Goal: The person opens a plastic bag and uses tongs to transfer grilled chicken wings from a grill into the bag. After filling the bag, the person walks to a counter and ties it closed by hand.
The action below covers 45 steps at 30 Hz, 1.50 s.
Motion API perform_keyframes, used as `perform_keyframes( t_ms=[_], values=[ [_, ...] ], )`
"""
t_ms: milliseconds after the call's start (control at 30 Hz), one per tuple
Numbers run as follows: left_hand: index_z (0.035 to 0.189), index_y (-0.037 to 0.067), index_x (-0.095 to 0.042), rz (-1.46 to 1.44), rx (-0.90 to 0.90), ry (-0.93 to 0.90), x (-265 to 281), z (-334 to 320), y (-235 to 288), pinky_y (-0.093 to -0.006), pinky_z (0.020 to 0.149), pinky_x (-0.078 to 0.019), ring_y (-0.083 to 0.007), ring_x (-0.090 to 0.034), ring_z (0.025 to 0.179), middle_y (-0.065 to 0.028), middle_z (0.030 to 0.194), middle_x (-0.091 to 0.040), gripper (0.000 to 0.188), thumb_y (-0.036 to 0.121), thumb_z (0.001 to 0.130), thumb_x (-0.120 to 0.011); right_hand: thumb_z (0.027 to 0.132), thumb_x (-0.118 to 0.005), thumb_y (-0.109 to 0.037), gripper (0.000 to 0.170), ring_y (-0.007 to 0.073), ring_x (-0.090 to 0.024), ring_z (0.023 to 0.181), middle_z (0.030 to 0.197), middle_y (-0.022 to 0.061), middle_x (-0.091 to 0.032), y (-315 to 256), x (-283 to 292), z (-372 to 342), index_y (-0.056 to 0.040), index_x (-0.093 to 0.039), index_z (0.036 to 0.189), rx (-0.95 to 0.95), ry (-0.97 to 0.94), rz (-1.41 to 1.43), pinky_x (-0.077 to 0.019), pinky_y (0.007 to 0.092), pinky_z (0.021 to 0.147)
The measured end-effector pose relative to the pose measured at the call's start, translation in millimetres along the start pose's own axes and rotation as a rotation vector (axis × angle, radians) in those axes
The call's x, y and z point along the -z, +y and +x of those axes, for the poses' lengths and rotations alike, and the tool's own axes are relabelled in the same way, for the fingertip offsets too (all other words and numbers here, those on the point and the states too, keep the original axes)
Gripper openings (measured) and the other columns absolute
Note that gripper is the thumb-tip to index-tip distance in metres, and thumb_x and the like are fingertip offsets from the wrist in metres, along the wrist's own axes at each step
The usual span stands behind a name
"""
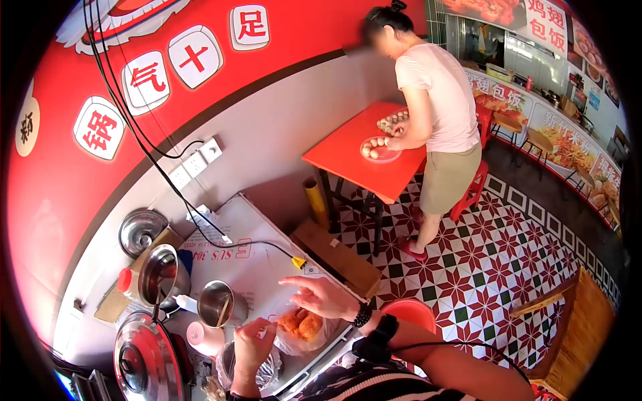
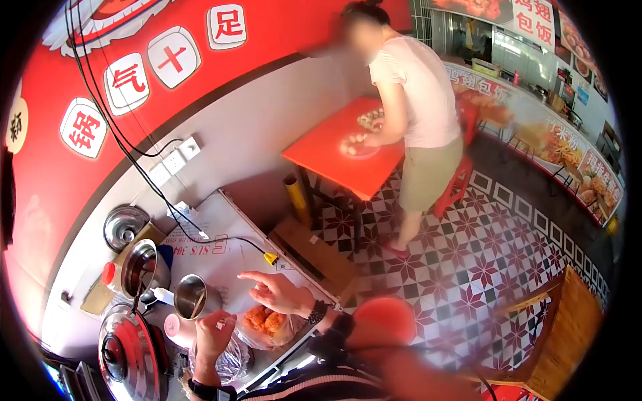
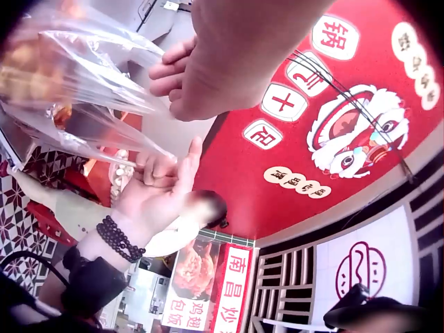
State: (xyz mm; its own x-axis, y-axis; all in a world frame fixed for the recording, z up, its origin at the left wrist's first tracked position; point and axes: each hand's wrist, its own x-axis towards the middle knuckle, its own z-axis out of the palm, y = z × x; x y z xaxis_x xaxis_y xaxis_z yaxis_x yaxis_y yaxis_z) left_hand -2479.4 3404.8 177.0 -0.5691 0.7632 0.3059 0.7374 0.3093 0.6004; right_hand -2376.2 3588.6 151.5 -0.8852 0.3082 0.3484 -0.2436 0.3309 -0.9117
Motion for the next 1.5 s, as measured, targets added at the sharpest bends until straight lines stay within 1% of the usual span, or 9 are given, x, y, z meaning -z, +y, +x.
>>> perform_keyframes(
  t_ms=[333,467,633,733,900,1200,1267,1333,1500],
  values=[
    [0.064,0.003,-0.060,-0.128,-0.077,-0.044,-0.7,6.6,-20.2,-0.0291,0.047,-0.0432,-0.0223,-0.058,0.049,-0.0089,0.056,-0.058,0.005,0.002,0.064,-0.065,0.081,-0.051,-0.009,0.049,0.0234,-0.048,0.044,0.048,0.0106,-0.044,-0.6,-1.5,23.8,-0.0143,-0.040,0.129,0.060,-0.221,-0.153,-0.0377,0.0325,0.048],
    [0.058,-0.001,-0.057,0.117,-0.128,-0.196,17.5,19.4,-18.4,-0.0332,0.070,-0.0422,-0.0220,-0.056,0.076,-0.0137,0.077,-0.060,0.010,0.004,0.061,-0.065,0.078,-0.054,-0.012,0.054,0.0292,-0.052,0.047,0.054,0.0129,-0.051,-6.4,1.9,22.1,-0.0166,-0.039,0.130,0.158,-0.188,-0.435,-0.0401,0.0375,0.046],
    [0.069,0.001,-0.058,-1.368,0.318,-0.484,-15.1,8.7,-68.3,-0.0388,0.091,-0.0365,-0.0271,-0.052,0.103,-0.0193,0.104,-0.059,0.012,0.011,0.075,-0.062,0.072,-0.058,-0.011,0.060,0.0302,-0.055,0.055,0.062,0.0112,-0.057,-6.8,2.6,26.6,-0.0108,-0.039,0.129,0.147,-0.247,-0.552,-0.0443,0.0378,0.050],
    [0.085,-0.003,-0.057,-1.410,0.362,-0.328,-28.9,7.5,-63.6,-0.0335,0.088,-0.0390,-0.0204,-0.053,0.094,-0.0146,0.105,-0.059,0.013,0.009,0.080,-0.055,0.073,-0.061,-0.015,0.057,0.0289,-0.058,0.066,0.069,0.0126,-0.058,4.0,-0.1,28.1,-0.0069,-0.042,0.126,0.236,-0.252,-0.539,-0.0462,0.0389,0.059],
    [0.103,0.000,-0.048,-0.450,-0.099,-0.345,-54.0,20.3,-62.3,-0.0325,0.081,-0.0414,-0.0234,-0.053,0.090,-0.0118,0.090,-0.053,0.030,0.006,0.076,-0.060,0.071,-0.059,-0.010,0.055,0.0211,-0.053,0.084,0.084,0.0052,-0.057,-3.6,-8.8,28.7,-0.0116,-0.046,0.125,0.403,-0.368,-0.506,-0.0454,0.0343,0.071],
    [0.097,0.000,-0.051,-0.559,-0.343,-0.176,-109.3,6.5,-88.3,-0.0339,0.074,-0.0427,-0.0229,-0.054,0.084,-0.0123,0.083,-0.054,0.020,0.011,0.081,-0.057,0.074,-0.056,-0.004,0.044,0.0232,-0.053,0.087,0.093,0.0076,-0.056,10.5,-29.0,24.3,-0.0076,-0.051,0.118,0.259,-0.434,-0.274,-0.0448,0.0350,0.075],
    [0.096,0.000,-0.052,-0.550,-0.331,-0.166,-112.9,10.8,-89.9,-0.0342,0.073,-0.0429,-0.0228,-0.054,0.082,-0.0124,0.082,-0.054,0.019,0.012,0.082,-0.056,0.077,-0.056,-0.005,0.038,0.0260,-0.053,0.085,0.091,0.0097,-0.056,1.4,-8.8,21.4,-0.0060,-0.052,0.115,0.178,-0.201,-0.226,-0.0445,0.0354,0.074],
    [0.092,0.000,-0.053,-0.392,0.174,-0.454,-90.8,23.4,-57.4,-0.0358,0.066,-0.0431,-0.0231,-0.055,0.073,-0.0126,0.074,-0.056,0.021,0.019,0.090,-0.046,0.077,-0.055,-0.005,0.033,0.0279,-0.054,0.086,0.089,0.0118,-0.055,41.0,2.6,12.5,-0.0056,-0.054,0.110,0.214,-0.152,-0.323,-0.0444,0.0354,0.075],
    [0.083,0.004,-0.053,-0.351,-0.073,-0.311,-97.6,25.0,-56.9,-0.0313,0.050,-0.0414,-0.0188,-0.054,0.052,-0.0078,0.056,-0.052,0.028,0.025,0.093,-0.038,0.075,-0.057,-0.007,0.029,0.0272,-0.054,0.085,0.087,0.0105,-0.055,55.2,11.4,-5.8,-0.0045,-0.055,0.104,0.160,-0.182,-0.418,-0.0452,0.0353,0.073]
  ],
)
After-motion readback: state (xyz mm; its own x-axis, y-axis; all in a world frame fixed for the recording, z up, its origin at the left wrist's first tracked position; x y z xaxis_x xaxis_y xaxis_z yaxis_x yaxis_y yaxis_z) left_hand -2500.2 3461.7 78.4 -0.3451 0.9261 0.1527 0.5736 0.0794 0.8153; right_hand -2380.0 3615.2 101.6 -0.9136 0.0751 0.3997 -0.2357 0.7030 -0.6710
